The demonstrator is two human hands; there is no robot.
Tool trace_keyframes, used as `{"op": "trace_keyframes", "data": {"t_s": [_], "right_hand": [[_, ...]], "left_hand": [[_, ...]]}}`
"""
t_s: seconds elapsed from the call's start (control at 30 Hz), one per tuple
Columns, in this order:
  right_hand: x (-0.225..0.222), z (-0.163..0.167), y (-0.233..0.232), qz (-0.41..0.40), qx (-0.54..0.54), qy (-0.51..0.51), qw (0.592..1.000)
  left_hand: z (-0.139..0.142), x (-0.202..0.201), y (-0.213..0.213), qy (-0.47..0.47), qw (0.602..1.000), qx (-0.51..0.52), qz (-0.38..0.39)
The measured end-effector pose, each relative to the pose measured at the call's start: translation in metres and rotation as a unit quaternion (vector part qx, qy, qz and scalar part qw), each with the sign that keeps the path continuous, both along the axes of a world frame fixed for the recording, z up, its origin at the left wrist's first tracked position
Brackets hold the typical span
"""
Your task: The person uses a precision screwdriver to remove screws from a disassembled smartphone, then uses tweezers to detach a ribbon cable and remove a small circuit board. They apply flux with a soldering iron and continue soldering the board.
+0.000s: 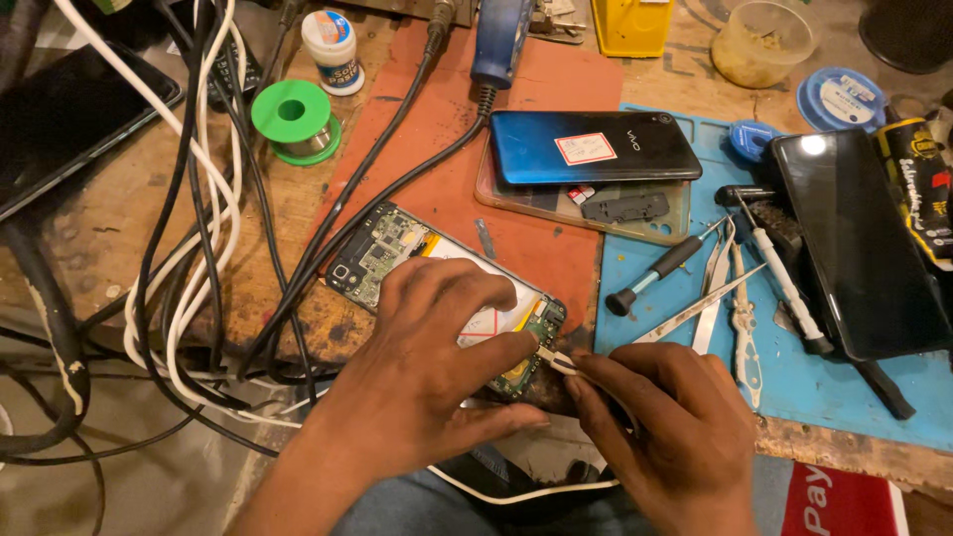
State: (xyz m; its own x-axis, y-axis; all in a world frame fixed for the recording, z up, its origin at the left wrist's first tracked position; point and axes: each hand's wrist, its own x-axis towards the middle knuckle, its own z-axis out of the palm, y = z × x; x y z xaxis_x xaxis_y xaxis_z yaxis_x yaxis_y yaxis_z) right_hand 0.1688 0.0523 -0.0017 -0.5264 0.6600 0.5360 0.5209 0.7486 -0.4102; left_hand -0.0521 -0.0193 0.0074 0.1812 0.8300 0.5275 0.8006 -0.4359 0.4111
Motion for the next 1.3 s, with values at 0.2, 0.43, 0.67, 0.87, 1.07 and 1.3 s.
{"op": "trace_keyframes", "data": {"t_s": [0.2,0.43,0.67,0.87,1.07,1.3], "right_hand": [[0.002,-0.003,-0.001,0.003,0.003,-0.002,1.0],[-0.003,-0.013,0.001,-0.017,-0.012,0.016,1.0],[0.0,-0.015,0.005,0.007,-0.002,0.017,1.0],[-0.001,-0.015,0.004,-0.008,-0.004,0.016,1.0],[-0.002,-0.013,0.001,-0.028,-0.023,0.017,0.999],[0.0,-0.011,-0.001,-0.018,-0.034,0.03,0.999]], "left_hand": [[-0.001,0.0,-0.002,-0.012,1.0,-0.009,-0.002],[-0.001,0.001,-0.002,-0.022,0.999,-0.029,-0.004],[-0.006,-0.002,-0.002,0.006,0.999,-0.029,-0.017],[-0.009,-0.002,-0.001,0.014,0.999,-0.035,-0.013],[-0.012,-0.001,0.002,0.018,1.0,-0.008,-0.011],[-0.011,-0.002,0.002,0.007,1.0,0.008,-0.007]]}}
